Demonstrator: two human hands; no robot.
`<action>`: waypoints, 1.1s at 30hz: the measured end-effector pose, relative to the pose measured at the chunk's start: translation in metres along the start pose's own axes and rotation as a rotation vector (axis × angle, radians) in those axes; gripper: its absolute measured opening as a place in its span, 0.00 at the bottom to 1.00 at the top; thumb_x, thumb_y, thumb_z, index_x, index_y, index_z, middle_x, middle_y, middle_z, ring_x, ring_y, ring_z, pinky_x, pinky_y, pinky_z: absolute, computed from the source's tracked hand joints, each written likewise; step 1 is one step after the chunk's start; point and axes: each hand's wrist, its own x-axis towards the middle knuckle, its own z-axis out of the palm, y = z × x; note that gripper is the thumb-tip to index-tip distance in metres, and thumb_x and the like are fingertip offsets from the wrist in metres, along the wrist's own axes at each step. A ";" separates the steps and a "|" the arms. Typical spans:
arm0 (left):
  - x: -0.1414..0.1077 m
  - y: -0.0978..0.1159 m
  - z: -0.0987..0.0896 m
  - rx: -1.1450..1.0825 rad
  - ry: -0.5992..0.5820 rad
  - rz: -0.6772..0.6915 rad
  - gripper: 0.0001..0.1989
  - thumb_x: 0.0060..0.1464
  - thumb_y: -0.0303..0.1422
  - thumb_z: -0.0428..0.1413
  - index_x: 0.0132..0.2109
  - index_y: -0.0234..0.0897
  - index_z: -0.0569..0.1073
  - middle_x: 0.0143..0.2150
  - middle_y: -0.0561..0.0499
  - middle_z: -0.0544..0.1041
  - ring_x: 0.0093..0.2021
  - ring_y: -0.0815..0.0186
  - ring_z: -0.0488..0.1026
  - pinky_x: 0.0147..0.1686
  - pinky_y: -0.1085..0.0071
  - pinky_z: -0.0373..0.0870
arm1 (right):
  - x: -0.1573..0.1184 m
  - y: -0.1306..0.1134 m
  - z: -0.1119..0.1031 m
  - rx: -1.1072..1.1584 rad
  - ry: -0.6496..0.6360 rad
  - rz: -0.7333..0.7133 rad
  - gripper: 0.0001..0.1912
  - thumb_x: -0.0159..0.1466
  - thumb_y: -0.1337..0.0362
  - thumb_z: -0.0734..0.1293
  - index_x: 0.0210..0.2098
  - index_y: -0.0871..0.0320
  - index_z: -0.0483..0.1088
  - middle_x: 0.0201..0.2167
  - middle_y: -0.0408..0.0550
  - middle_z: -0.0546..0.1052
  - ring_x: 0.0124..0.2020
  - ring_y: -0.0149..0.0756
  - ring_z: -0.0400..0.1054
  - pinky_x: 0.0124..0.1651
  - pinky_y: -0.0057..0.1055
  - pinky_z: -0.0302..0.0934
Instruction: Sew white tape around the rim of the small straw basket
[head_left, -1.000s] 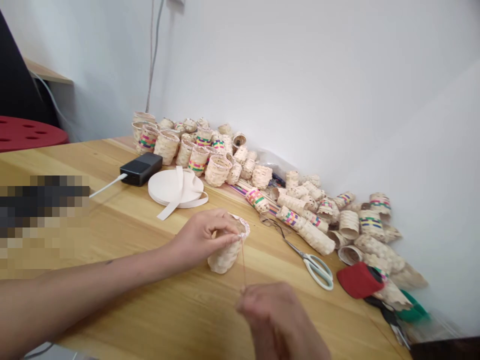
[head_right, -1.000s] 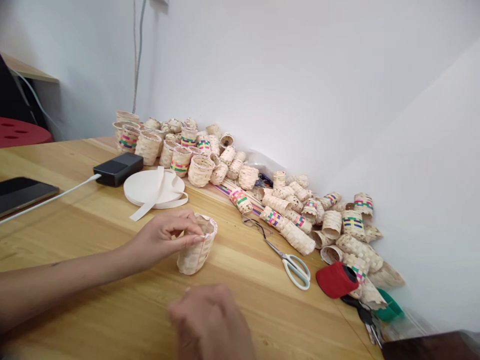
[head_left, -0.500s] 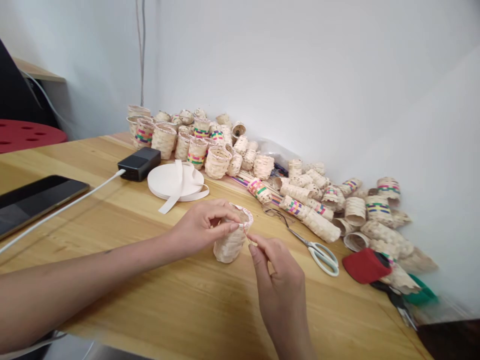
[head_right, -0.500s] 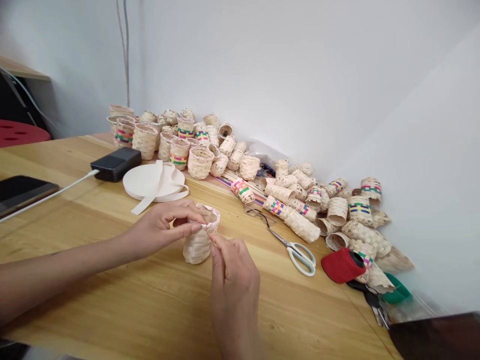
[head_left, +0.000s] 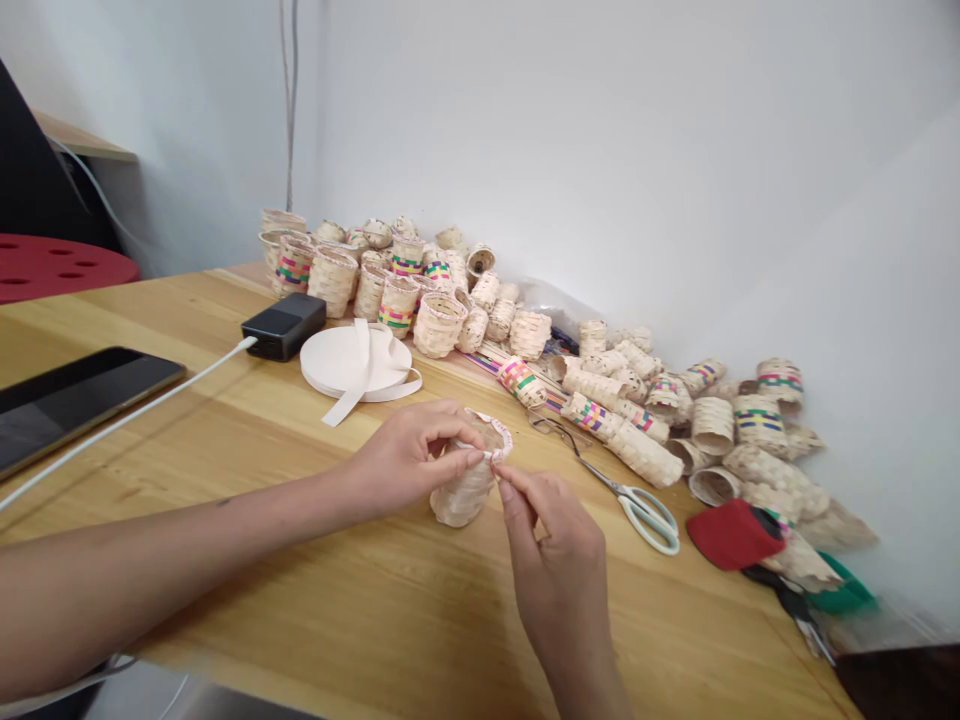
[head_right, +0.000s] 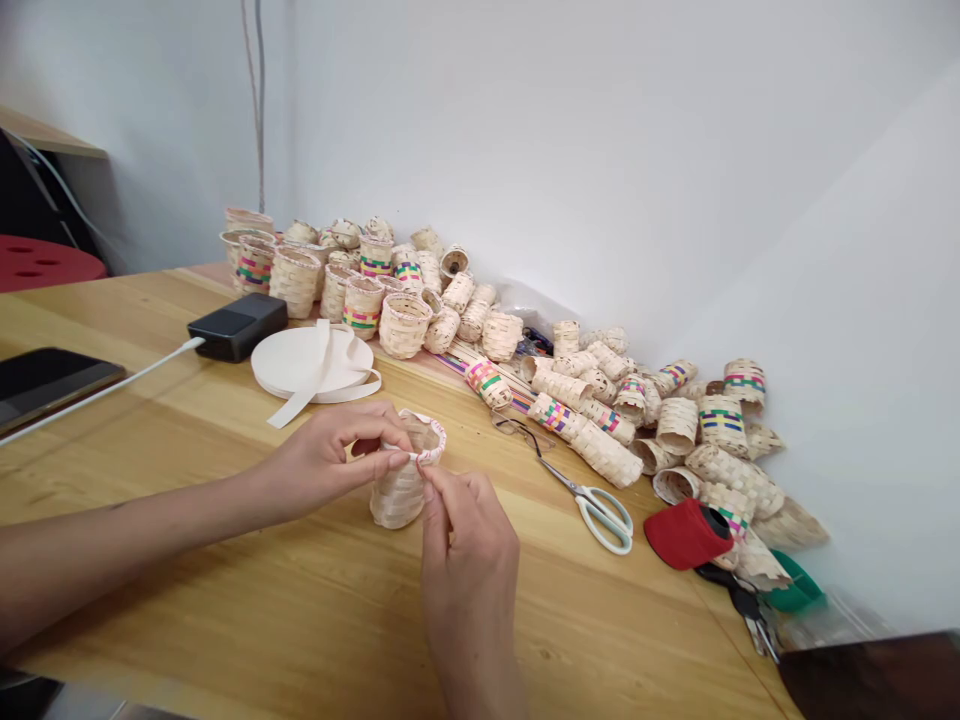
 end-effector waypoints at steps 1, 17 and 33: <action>0.000 0.000 0.000 0.002 0.000 -0.003 0.06 0.55 0.25 0.55 0.33 0.35 0.77 0.31 0.53 0.75 0.31 0.70 0.68 0.30 0.76 0.61 | 0.000 0.000 0.000 -0.002 0.001 0.001 0.11 0.67 0.68 0.60 0.44 0.58 0.74 0.31 0.46 0.73 0.32 0.33 0.68 0.36 0.29 0.60; -0.015 -0.002 0.014 0.392 0.077 0.304 0.10 0.62 0.27 0.51 0.35 0.31 0.75 0.32 0.48 0.73 0.34 0.67 0.68 0.34 0.73 0.63 | -0.009 -0.004 -0.001 -0.026 -0.013 0.129 0.11 0.66 0.65 0.60 0.37 0.56 0.74 0.24 0.42 0.68 0.25 0.32 0.62 0.30 0.28 0.54; -0.016 0.002 0.014 0.561 0.067 0.370 0.16 0.65 0.29 0.45 0.33 0.33 0.74 0.30 0.48 0.72 0.30 0.68 0.64 0.29 0.72 0.58 | -0.008 0.006 0.002 0.331 -0.026 0.371 0.09 0.63 0.61 0.64 0.41 0.57 0.72 0.30 0.45 0.76 0.30 0.34 0.71 0.33 0.28 0.65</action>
